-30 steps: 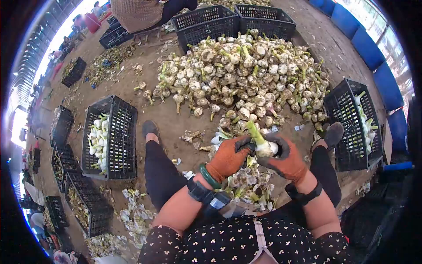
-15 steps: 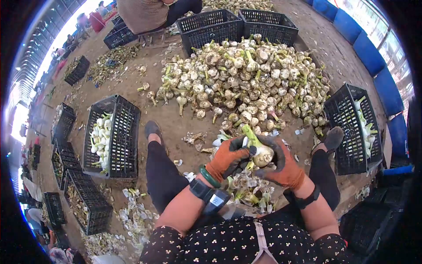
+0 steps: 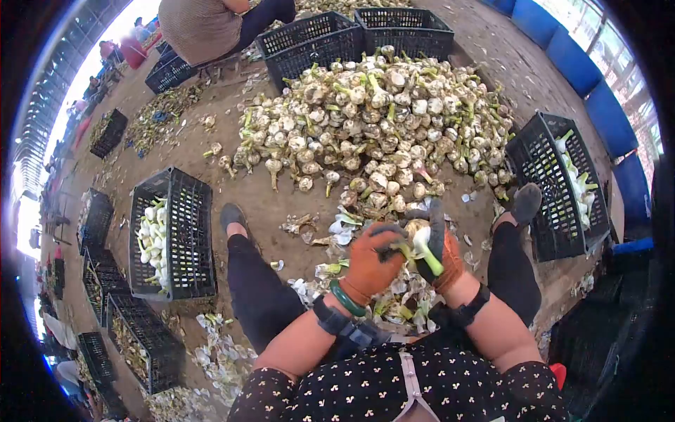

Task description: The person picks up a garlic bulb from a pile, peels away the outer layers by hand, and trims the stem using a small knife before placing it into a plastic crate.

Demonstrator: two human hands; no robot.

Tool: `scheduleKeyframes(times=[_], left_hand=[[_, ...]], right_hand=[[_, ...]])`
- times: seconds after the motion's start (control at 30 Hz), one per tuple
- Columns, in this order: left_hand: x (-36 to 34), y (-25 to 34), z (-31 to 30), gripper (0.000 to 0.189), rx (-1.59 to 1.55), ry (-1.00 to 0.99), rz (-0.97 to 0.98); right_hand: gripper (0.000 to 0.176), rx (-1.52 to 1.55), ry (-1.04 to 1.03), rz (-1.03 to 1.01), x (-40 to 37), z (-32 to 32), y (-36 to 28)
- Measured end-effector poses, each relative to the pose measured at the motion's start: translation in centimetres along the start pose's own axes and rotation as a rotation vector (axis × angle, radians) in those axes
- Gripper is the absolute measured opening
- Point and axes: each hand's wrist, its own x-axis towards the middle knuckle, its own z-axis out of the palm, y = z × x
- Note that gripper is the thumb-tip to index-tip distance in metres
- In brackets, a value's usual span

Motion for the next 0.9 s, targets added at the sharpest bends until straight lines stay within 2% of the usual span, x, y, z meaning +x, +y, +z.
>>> scheduleKeyframes(times=[0.07,0.1,0.17,0.2,0.23,0.27,0.3,0.33,0.37,0.4,0.43,0.47,0.5,0.53,0.57,0.63,0.7,0.87,0.9], left_hand=[[-0.2,-1.1,-0.7,0.014,-0.439,0.056,-0.618],[-0.1,-1.7,-1.2,0.014,-0.433,0.06,-0.62],[0.4,-2.9,-2.5,0.015,-0.81,0.471,-0.774],[0.7,-3.4,-3.3,0.015,-0.916,0.555,-0.688],[1.1,-3.9,-4.2,0.015,-1.02,0.636,-0.598],[1.7,-5.2,-5.0,0.016,-0.898,0.538,-0.554],[0.9,-5.8,-6.5,0.024,-0.913,0.518,-0.745],[1.2,-5.1,-6.5,0.028,-0.299,0.124,-0.719],[1.6,-4.6,-6.4,0.033,0.314,-0.258,-0.632],[0.9,-3.8,-5.8,0.037,0.427,-0.564,-0.355],[0.0,-3.2,-4.9,0.038,0.401,-0.597,-0.322],[0.2,-2.3,-4.5,0.038,0.309,-0.491,-0.403],[0.3,-1.3,-4.3,0.038,0.217,-0.387,-0.485],[0.4,-0.7,-4.0,0.038,0.215,-0.387,-0.491],[0.6,-0.3,-3.8,0.036,0.157,-0.327,-0.418],[0.7,0.0,-3.2,0.034,0.1,-0.262,-0.346],[0.1,-0.4,-2.3,0.03,0.224,-0.252,-0.208],[-0.6,-0.2,-1.7,0.031,0.335,-0.178,-0.091],[-0.4,0.0,-2.1,0.033,0.387,-0.224,0.003]], right_hand=[[0.024,-0.231,-0.147,0.004,0.4,-0.3,-0.1],[0.024,-0.228,-0.152,0.006,0.5,-0.1,0.0],[0.034,-0.139,-0.192,0.159,-0.5,1.9,-1.4],[0.048,0.334,-0.269,0.477,-0.7,1.9,-2.5],[0.048,0.336,-0.266,0.478,-0.7,1.7,-2.4],[0.054,0.357,-0.247,0.523,-0.7,1.4,-2.4],[0.059,0.377,-0.227,0.568,-0.6,1.1,-2.4],[0.042,0.494,-0.254,0.582,-0.5,0.9,-2.4],[0.042,0.489,-0.254,0.581,-0.9,0.8,-2.5],[0.036,0.288,-0.293,0.354,-1.6,0.8,-2.5],[0.033,0.088,-0.326,0.127,-2.1,0.8,-2.6],[0.038,0.327,-0.204,0.395,-1.4,0.7,-3.4],[0.038,0.326,-0.2,0.403,-1.8,0.9,-3.6],[0.04,0.1,-0.191,0.322,-2.2,1.2,-3.9],[0.042,-0.127,-0.185,0.235,-2.4,1.6,-4.3],[0.047,-0.189,-0.174,0.223,-2.7,2.1,-3.9],[0.046,-0.296,-0.184,0.078,-2.7,2.1,-3.2],[0.049,-0.416,-0.211,0.123,-2.7,1.9,-3.9],[0.052,-0.442,-0.269,0.136,-2.6,1.6,-4.0]])
